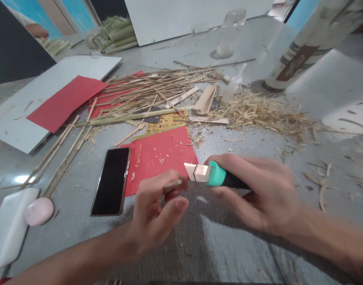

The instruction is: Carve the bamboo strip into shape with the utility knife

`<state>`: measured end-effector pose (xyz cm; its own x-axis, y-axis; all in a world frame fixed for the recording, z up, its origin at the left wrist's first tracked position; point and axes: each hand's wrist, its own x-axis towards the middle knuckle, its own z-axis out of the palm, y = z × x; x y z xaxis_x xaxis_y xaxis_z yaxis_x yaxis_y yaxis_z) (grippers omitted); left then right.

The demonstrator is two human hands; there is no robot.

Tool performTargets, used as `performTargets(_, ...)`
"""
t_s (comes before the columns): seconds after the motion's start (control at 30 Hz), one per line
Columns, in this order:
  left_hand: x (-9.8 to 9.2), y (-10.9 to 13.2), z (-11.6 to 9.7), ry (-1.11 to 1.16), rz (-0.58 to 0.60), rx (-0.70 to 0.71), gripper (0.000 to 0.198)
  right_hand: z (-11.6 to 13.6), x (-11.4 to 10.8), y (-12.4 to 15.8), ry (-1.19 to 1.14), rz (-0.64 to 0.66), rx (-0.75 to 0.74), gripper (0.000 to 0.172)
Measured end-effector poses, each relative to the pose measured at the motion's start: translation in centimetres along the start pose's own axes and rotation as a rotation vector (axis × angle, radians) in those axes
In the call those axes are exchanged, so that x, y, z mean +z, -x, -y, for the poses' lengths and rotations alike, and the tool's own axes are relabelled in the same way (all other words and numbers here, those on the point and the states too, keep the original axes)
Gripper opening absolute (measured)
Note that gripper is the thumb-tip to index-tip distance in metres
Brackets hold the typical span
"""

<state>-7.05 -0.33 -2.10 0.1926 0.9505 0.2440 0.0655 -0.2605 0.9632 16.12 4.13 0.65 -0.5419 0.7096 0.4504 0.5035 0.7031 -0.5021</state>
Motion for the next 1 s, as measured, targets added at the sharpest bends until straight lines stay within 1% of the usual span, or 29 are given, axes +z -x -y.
performTargets(0.13, 0.12, -0.29, -0.21, -0.041, -0.003, 0.003, 0.044, -0.02, 0.18, 0.21, -0.049, 0.036, -0.06, 0.018)
performTargets(0.23, 0.16, -0.44, -0.13, -0.048, -0.016, 0.056, 0.044, -0.01, 0.35, 0.47, -0.065, 0.075, -0.086, 0.023)
performTargets(0.33, 0.23, -0.59, -0.14, -0.042, -0.018, 0.078, 0.043, 0.09, 0.42, 0.58, -0.062, 0.075, -0.104, 0.024)
performTargets(0.6, 0.43, -0.68, -0.34, -0.036, -0.005, 0.02, 0.049, 0.12, 0.38, 0.53, -0.043, 0.091, -0.09, 0.023)
performTargets(0.73, 0.4, -0.59, -0.3, -0.016, 0.003, 0.008, 0.048, 0.16, 0.38, 0.54, -0.042, 0.081, -0.096, 0.023)
performTargets(0.87, 0.33, -0.63, -0.35, -0.056, 0.004, -0.016, 0.05, 0.16, 0.44, 0.47, -0.041, 0.081, -0.094, 0.023)
performTargets(1.0, 0.36, -0.63, -0.29, -0.057, 0.007, -0.006, 0.05, 0.08, 0.47, 0.51, -0.048, 0.084, -0.094, 0.025)
